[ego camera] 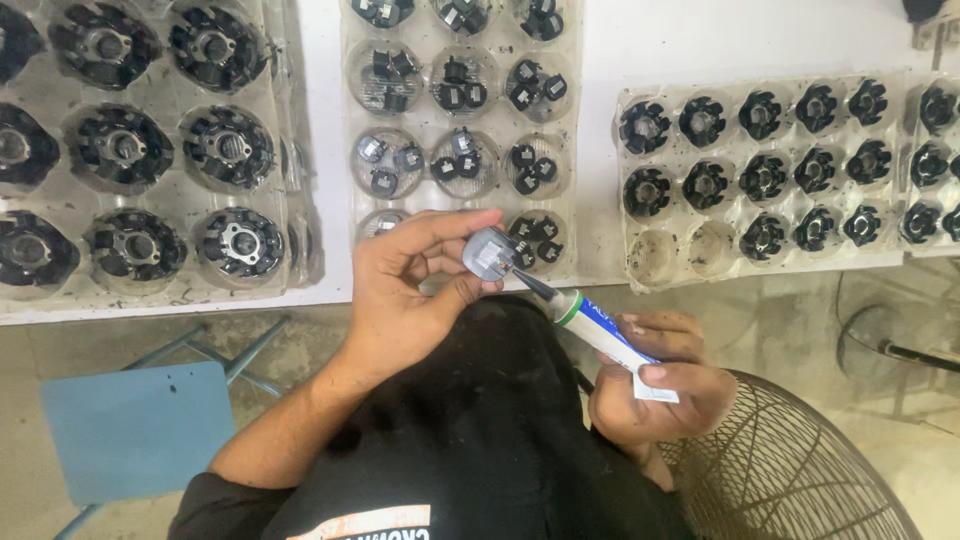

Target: The person sits at a workbench with trays of small black mechanical components. They pick up a component, apply adhesive from a tube onto it by hand, and place it back into the tray, repeating this for successive components.

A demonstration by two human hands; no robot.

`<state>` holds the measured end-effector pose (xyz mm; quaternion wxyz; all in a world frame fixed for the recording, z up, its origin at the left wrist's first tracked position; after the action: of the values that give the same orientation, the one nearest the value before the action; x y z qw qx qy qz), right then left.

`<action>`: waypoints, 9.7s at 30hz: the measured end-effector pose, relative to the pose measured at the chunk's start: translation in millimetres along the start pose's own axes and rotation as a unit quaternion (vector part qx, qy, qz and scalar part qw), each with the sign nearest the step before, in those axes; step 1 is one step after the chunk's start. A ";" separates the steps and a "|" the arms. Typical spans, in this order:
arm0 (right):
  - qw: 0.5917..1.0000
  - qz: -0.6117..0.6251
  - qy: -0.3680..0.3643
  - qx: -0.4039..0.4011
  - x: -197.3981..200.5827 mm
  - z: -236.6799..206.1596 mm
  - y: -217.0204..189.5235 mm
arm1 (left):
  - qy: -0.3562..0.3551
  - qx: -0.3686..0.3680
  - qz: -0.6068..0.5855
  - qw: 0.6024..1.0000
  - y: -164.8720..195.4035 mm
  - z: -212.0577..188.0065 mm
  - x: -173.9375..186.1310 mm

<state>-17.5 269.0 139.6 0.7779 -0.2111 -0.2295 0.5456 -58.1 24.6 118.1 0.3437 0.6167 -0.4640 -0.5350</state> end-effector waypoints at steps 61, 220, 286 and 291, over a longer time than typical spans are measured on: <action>0.978 0.032 -0.170 0.115 -11.3 16.7 -3.3 | -0.101 0.149 -0.275 0.944 -46.7 -13.4 -12.9; 0.978 0.018 -0.176 0.113 -0.8 20.3 -5.6 | -0.114 0.140 -0.285 0.941 -51.3 -14.1 -18.4; 0.990 0.021 0.107 -0.088 33.6 3.0 10.7 | -0.394 -0.281 0.713 0.508 -202.2 146.5 11.9; 0.990 0.026 0.108 -0.091 31.7 4.5 12.3 | -0.393 -0.271 0.713 0.514 -200.1 144.4 11.8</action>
<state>-19.8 303.2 140.1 0.7612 -0.3448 -0.1868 0.5165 -158.6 90.6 -97.7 0.5425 -0.3173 -0.6685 -0.3976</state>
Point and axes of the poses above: each hand's wrist, its own z-axis towards the middle knuckle, its own x-axis out of the back of the hand, y = z × x, the point moved 6 cm from there along z, towards the middle knuckle, and after that the axes turned 12 degrees about x, right-handed, at the moved point
